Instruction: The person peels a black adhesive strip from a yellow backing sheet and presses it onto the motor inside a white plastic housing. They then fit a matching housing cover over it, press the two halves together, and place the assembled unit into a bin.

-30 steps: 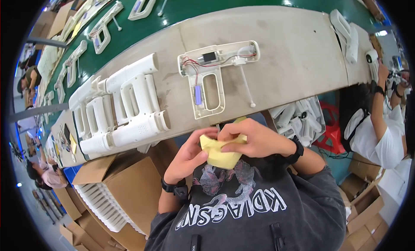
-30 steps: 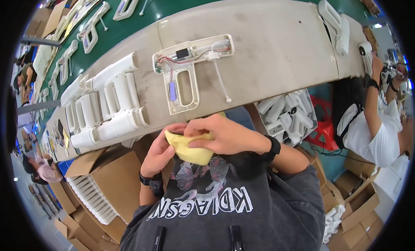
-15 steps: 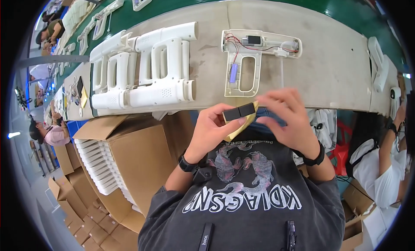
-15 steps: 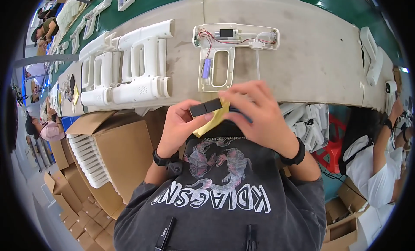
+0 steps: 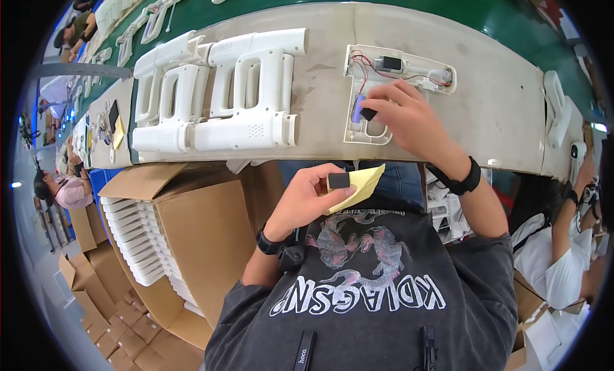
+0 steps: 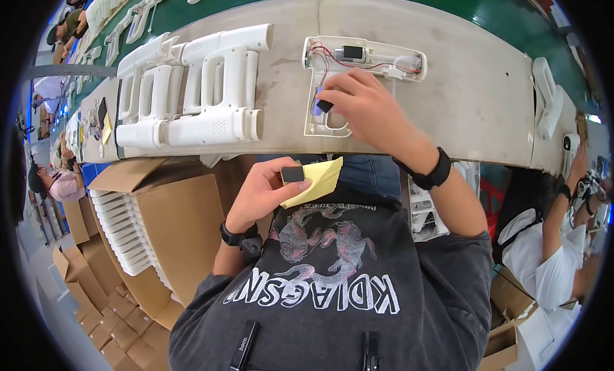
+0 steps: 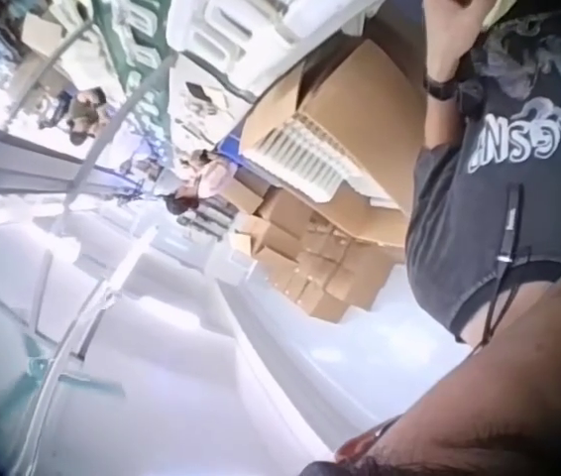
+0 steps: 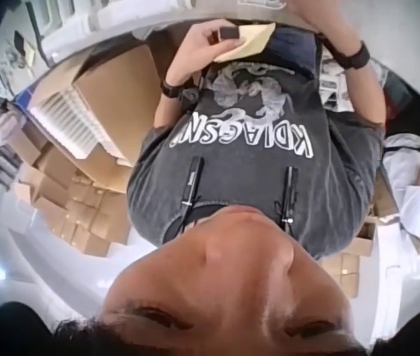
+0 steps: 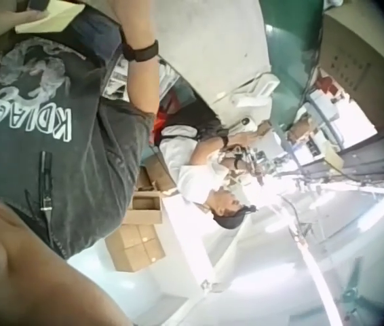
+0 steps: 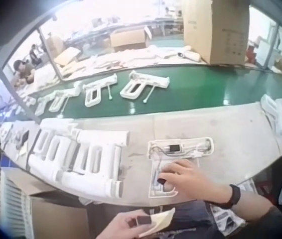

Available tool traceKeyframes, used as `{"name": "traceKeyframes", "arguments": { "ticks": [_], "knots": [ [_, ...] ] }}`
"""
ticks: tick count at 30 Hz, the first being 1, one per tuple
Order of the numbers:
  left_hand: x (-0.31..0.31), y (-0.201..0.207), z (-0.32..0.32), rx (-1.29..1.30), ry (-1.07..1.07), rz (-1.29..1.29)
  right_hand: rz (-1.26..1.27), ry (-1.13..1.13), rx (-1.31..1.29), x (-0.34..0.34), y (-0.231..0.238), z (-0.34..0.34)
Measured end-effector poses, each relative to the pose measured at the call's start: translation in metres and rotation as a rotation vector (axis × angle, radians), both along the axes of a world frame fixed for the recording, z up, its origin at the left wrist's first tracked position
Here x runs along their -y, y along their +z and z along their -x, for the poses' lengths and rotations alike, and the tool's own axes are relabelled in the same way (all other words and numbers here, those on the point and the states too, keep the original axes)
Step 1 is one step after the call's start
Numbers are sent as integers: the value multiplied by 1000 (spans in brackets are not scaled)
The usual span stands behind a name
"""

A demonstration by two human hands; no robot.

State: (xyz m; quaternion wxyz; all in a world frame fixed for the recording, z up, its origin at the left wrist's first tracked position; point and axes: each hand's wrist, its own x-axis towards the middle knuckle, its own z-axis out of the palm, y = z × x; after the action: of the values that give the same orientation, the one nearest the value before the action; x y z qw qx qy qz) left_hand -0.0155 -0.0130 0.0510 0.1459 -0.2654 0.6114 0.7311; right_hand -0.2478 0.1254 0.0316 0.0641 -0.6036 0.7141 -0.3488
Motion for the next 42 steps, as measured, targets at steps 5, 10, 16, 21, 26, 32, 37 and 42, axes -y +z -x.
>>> {"name": "traceKeyframes", "arguments": {
  "ticks": [5,10,16,21,26,32,37,42],
  "knots": [
    [-2,-14,-11,-8,1,-57,-98,148,-269,17,0,10],
    [2,-22,-14,-43,32,-82,-173,192,-267,23,0,13],
    [16,-16,-19,-27,48,-87,-189,196,-114,33,13,18],
    [23,-21,-39,-284,188,-197,-148,233,48,95,45,13],
    [21,3,-53,-424,430,-215,-145,413,-201,176,40,8],
    [35,-26,-94,-376,382,141,-217,716,-466,201,28,-7],
    [24,-15,-82,-179,565,-43,-205,697,-420,175,51,3],
    [4,-32,-62,-256,359,208,-228,585,-461,90,87,-5]
  ]
}}
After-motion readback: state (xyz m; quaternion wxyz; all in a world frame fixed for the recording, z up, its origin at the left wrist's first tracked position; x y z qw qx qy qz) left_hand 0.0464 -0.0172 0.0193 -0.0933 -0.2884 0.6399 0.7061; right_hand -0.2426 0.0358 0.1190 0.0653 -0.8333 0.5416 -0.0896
